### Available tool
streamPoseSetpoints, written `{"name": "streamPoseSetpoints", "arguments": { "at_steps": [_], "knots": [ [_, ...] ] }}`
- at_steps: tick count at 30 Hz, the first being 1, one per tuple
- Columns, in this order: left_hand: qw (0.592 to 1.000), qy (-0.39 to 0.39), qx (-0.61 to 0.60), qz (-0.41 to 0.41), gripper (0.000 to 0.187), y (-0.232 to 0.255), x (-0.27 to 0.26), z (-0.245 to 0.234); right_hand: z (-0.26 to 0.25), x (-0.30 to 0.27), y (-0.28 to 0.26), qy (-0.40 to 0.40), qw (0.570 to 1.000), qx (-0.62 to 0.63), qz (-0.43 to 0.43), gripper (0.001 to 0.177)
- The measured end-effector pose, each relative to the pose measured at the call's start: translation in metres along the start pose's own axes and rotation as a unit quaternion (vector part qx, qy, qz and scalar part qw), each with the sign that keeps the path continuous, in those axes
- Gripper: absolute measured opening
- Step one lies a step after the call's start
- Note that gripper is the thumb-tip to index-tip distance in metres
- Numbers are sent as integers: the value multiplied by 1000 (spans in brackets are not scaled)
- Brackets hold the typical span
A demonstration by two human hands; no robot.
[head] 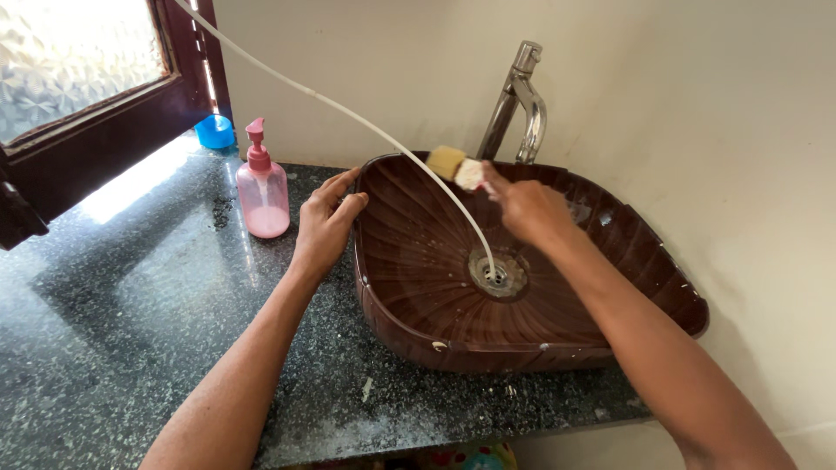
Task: The person scrubs the inside of a brown ceramic sink with a brush while water runs from the faucet. They scrub the basin and the drain area thoroughly, then briefly open a nearby window before resuming scrubbing.
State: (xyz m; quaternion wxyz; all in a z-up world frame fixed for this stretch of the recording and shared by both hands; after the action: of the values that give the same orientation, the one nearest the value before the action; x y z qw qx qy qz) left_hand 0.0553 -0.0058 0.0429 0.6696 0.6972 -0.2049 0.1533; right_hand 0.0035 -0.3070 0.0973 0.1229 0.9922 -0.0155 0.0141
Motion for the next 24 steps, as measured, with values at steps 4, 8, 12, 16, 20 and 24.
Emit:
{"name": "streamPoseSetpoints", "arguments": {
  "at_steps": [4, 8, 12, 16, 20, 24],
  "knots": [
    [1000, -8, -25, 10, 50, 2, -1, 0, -6, -13, 70, -23, 991, 36, 130, 51],
    [1000, -7, -21, -5, 50, 3, -1, 1, -5, -27, 117, -3, 978, 52, 200, 60],
    [1000, -8, -15, -9, 50, 2, -1, 0, -6, -26, 96, -45, 986, 4, 161, 42],
    [1000, -12, -24, 4, 50, 4, -2, 1, -9, -27, 53, -32, 997, -5, 65, 70],
    [1000, -14, -21, -3, 50, 5, -2, 1, -5, -19, 74, -36, 989, 14, 145, 31],
    [1000, -12, -11, 4, 50, 7, -2, 0, -4, -32, 113, 5, 976, 20, 217, 41]
  ]
}}
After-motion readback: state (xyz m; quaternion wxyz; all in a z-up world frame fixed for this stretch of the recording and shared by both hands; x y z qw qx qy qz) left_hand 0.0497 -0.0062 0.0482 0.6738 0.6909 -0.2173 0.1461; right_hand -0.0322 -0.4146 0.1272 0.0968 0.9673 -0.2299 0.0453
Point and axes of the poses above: each hand's wrist, its own x-axis towards the middle knuckle, its own z-axis out of the palm, y = z × x, the point moved 6 cm from there along x, towards the middle knuckle, and after that the axes turned 11 degrees about -z, right-handed, at the moved point
